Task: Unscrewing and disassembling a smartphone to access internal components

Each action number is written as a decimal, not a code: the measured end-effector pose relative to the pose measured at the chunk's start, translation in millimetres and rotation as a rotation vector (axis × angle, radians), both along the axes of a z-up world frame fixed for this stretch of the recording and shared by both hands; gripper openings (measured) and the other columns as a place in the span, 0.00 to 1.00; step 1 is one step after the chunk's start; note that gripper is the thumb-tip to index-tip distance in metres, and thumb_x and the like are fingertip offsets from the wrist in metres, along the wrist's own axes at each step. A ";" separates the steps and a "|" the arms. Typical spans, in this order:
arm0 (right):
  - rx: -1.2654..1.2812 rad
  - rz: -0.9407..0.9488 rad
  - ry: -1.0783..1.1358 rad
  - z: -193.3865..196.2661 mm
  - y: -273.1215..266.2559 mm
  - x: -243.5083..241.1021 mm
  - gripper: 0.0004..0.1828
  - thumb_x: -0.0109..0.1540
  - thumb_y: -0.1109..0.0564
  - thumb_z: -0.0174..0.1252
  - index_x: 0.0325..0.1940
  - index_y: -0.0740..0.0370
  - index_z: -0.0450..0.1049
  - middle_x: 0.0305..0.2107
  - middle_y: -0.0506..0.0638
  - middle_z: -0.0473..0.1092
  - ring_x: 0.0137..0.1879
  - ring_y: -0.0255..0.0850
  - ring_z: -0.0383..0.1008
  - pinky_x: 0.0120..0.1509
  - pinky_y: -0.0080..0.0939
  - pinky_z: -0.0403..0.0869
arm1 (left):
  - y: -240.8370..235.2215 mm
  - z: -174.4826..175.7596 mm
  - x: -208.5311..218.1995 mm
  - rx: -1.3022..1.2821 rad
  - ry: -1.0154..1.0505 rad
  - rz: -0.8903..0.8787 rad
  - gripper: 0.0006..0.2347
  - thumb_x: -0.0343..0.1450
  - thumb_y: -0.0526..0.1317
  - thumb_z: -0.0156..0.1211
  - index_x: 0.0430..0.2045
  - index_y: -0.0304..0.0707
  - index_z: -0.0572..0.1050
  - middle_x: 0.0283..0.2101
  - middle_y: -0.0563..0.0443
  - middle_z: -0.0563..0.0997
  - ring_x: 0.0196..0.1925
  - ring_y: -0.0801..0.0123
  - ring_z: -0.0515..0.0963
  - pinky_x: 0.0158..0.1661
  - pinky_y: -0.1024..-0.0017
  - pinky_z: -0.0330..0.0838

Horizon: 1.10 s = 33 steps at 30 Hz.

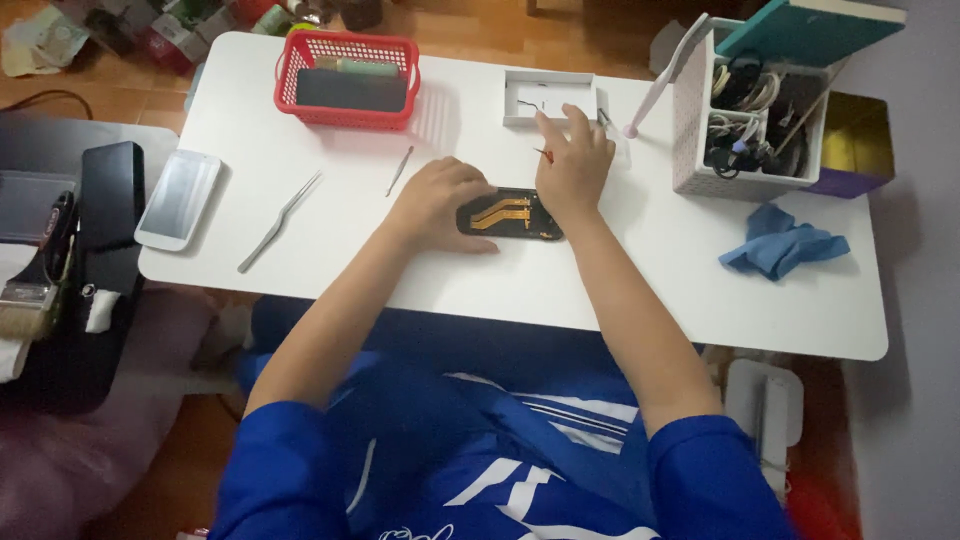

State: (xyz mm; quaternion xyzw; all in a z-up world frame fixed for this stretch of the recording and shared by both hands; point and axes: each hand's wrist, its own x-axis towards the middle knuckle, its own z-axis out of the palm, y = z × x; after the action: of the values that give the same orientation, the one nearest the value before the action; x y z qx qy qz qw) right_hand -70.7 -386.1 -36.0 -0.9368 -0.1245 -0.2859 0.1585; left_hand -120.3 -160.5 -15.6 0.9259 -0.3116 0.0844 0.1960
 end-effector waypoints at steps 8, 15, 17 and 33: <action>-0.159 -0.067 0.184 -5.8 -2.0 19.5 0.31 0.61 0.63 0.54 0.67 0.40 0.70 0.69 0.50 0.61 0.70 0.63 0.55 0.69 0.75 0.47 | 7.9 -28.3 17.3 -0.234 -0.257 -0.118 0.28 0.59 0.59 0.79 0.42 0.37 0.81 0.38 0.46 0.80 0.36 0.55 0.76 0.38 0.62 0.71; -0.074 -0.127 0.371 16.8 2.7 0.8 0.27 0.67 0.62 0.54 0.70 0.44 0.72 0.67 0.60 0.64 0.78 0.65 0.49 0.72 0.79 0.24 | 2.6 12.8 -5.8 -0.099 0.039 0.175 0.26 0.55 0.53 0.83 0.43 0.42 0.83 0.43 0.48 0.81 0.47 0.60 0.80 0.50 0.68 0.76; -0.062 -0.132 0.384 17.9 1.8 1.2 0.26 0.67 0.62 0.54 0.70 0.44 0.72 0.67 0.61 0.64 0.78 0.65 0.49 0.72 0.79 0.24 | 4.3 12.9 -4.0 -0.090 0.053 0.192 0.26 0.55 0.54 0.83 0.44 0.42 0.83 0.44 0.47 0.80 0.47 0.61 0.80 0.50 0.69 0.75; 0.253 0.058 -0.085 -8.5 -6.1 8.8 0.12 0.75 0.52 0.49 0.44 0.56 0.76 0.12 0.38 0.58 0.21 0.36 0.69 0.37 0.36 0.70 | 14.2 14.2 0.0 -0.071 0.150 0.314 0.34 0.56 0.64 0.78 0.46 0.37 0.77 0.45 0.41 0.78 0.48 0.57 0.80 0.48 0.65 0.74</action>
State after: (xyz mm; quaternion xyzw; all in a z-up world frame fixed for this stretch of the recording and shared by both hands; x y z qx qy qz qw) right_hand -61.9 -392.2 -44.5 -0.8925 -0.1210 -0.3339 0.2780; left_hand -120.3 -146.3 -1.3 0.9595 -0.1442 0.0555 0.2357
